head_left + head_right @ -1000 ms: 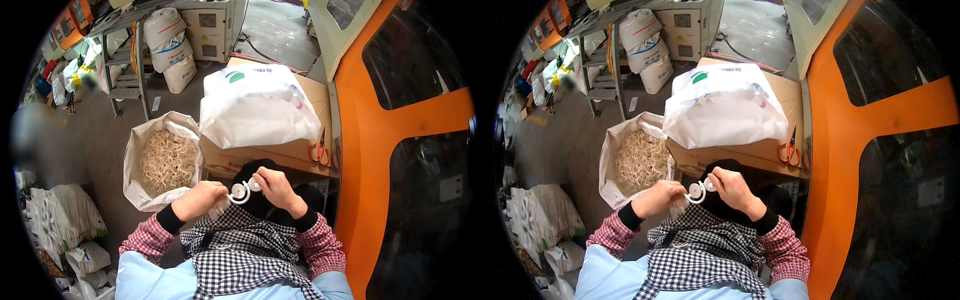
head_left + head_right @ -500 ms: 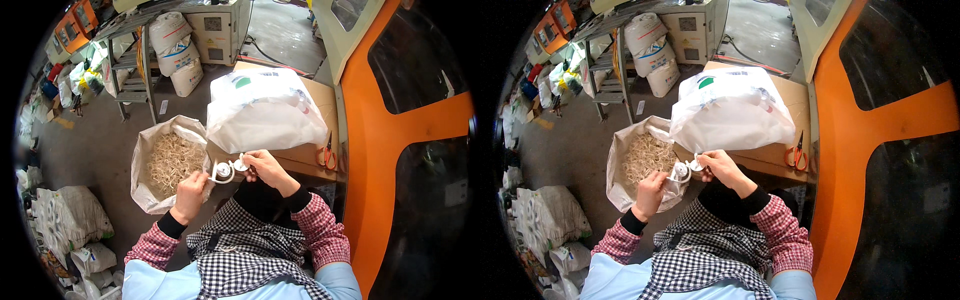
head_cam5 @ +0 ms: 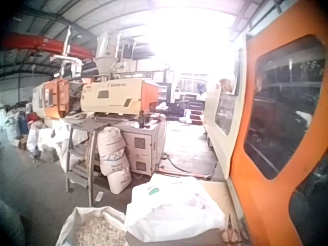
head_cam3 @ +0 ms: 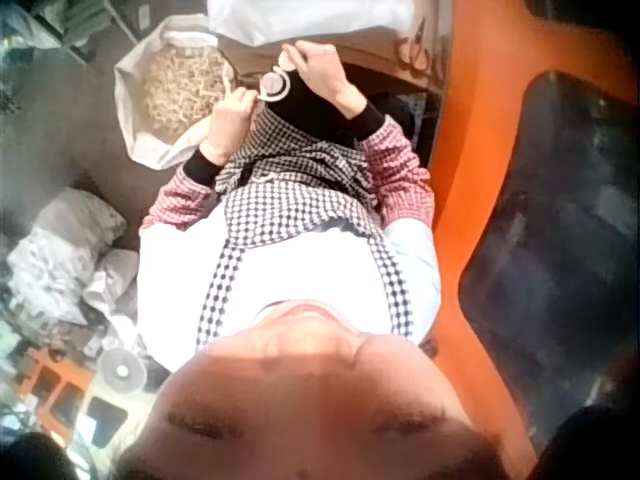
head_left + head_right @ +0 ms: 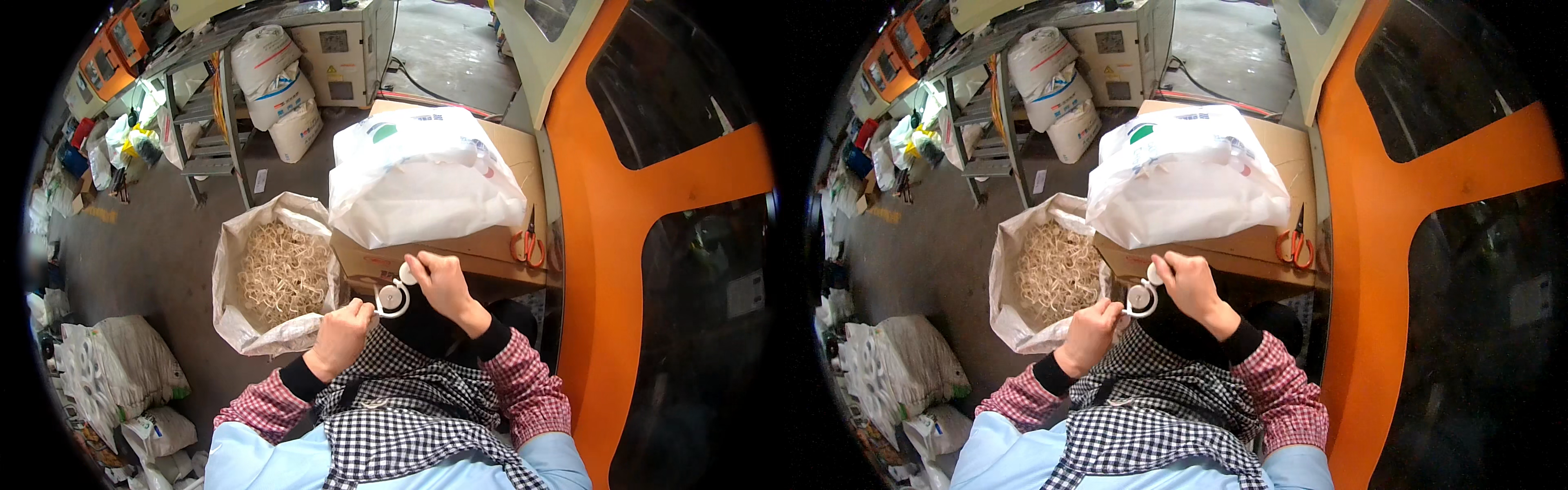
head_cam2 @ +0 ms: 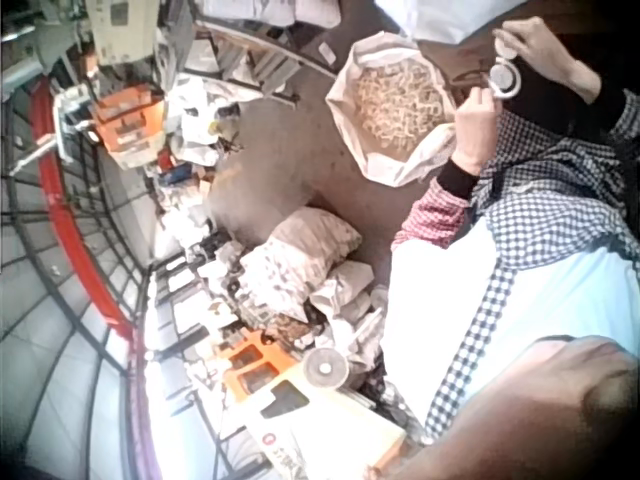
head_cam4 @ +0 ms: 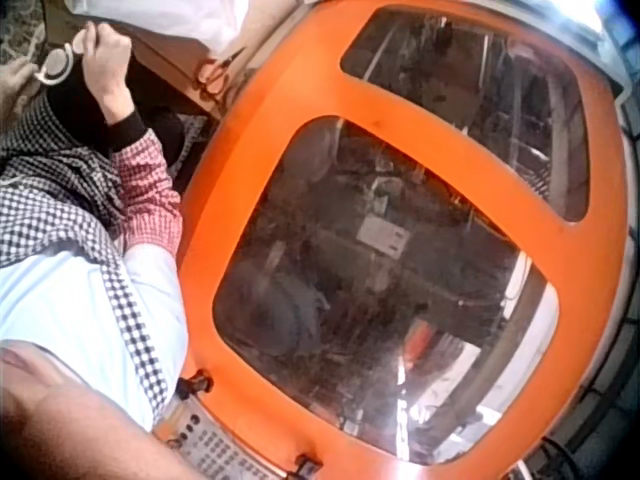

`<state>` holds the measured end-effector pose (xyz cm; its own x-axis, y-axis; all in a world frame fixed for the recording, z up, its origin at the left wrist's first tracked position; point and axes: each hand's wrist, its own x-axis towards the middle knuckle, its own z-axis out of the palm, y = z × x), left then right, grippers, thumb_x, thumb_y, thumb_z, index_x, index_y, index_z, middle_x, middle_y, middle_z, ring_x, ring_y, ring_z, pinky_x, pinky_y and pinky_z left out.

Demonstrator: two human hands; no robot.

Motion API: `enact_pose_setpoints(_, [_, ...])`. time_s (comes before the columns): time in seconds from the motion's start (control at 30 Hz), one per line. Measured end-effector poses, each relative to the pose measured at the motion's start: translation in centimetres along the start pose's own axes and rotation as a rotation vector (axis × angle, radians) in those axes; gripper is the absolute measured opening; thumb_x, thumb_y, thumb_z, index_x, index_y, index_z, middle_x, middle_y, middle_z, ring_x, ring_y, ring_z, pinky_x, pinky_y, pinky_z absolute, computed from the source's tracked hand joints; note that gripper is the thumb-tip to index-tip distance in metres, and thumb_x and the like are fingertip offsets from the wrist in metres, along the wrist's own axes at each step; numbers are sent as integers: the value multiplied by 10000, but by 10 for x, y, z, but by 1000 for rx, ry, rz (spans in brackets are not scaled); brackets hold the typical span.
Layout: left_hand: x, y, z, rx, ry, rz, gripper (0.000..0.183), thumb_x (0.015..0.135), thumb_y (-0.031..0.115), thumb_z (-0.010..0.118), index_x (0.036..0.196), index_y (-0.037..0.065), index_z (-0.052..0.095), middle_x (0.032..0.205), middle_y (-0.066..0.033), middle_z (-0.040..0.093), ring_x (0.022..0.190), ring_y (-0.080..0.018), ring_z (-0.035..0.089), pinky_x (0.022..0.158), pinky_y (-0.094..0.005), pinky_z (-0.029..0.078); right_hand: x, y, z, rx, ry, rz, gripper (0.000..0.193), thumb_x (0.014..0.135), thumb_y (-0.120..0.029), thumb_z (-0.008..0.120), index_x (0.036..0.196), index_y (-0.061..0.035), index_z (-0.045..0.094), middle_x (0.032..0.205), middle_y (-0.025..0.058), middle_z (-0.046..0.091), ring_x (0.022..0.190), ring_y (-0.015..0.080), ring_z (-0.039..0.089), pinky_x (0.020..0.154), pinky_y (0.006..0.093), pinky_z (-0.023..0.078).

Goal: The person retrieves small white plastic components from a bag and inserts them into a machine. They then remove the assembled parts and place them into a collection bag. The process is repeated multiple times.

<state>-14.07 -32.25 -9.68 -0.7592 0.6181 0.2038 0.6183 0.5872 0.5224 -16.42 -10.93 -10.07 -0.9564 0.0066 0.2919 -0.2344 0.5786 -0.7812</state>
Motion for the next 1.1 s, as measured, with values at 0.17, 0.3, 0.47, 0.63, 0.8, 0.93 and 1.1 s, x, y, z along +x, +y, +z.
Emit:
enact_pose_setpoints(0.17, [10,-16,16,12,257,-6,118,806,57,590,907,6,555,766,-141,573,612,-263,599,521,-346,461,92,43,-4,117,244,383,424,908,-306,491,656,27,559,540,160,540,483,323,528,501,406,412])
enact_pose_setpoints(0.3, [30,-26,8,-1178,327,-538,156,909,139,548,903,-17,551,696,-58,592,529,-111,589,450,-214,467,95,68,3,-187,176,38,291,904,-226,504,819,44,574,772,231,591,680,373,579,627,409,472])
enact_pose_setpoints(0.47, [32,-14,-8,-1471,230,-610,186,905,141,551,985,-22,512,824,-92,610,639,-144,627,563,-228,525,0,-23,-1,293,-141,-176,228,858,-160,591,997,21,595,901,143,599,868,265,595,747,334,464])
enact_pose_setpoints(0.63, [30,6,-3,-1400,224,-495,147,912,90,523,1013,-16,517,826,-84,615,648,-141,625,561,-231,517,-22,-12,-9,418,-355,72,214,859,-170,604,951,23,597,799,97,613,733,165,582,668,275,464])
enact_pose_setpoints(0.8, [26,12,7,-1297,267,-437,106,910,76,524,988,4,518,830,-83,620,643,-144,622,546,-236,507,-37,-9,-8,665,-378,282,288,858,-149,612,1087,12,546,769,49,625,721,110,593,654,253,489])
enact_pose_setpoints(0.93, [24,13,4,-1552,262,-618,136,912,85,523,1018,0,509,848,-79,617,635,-139,623,549,-227,506,-40,-39,-15,68,52,-296,432,738,-16,697,1125,32,509,867,120,632,754,226,643,688,302,520])
enact_pose_setpoints(1.1, [16,21,3,-1327,285,-503,148,910,72,519,1031,-13,518,879,-77,617,633,-150,613,575,-242,505,-48,-19,-9,152,-6,-124,129,823,-96,604,806,28,572,651,85,570,521,178,558,450,262,440])
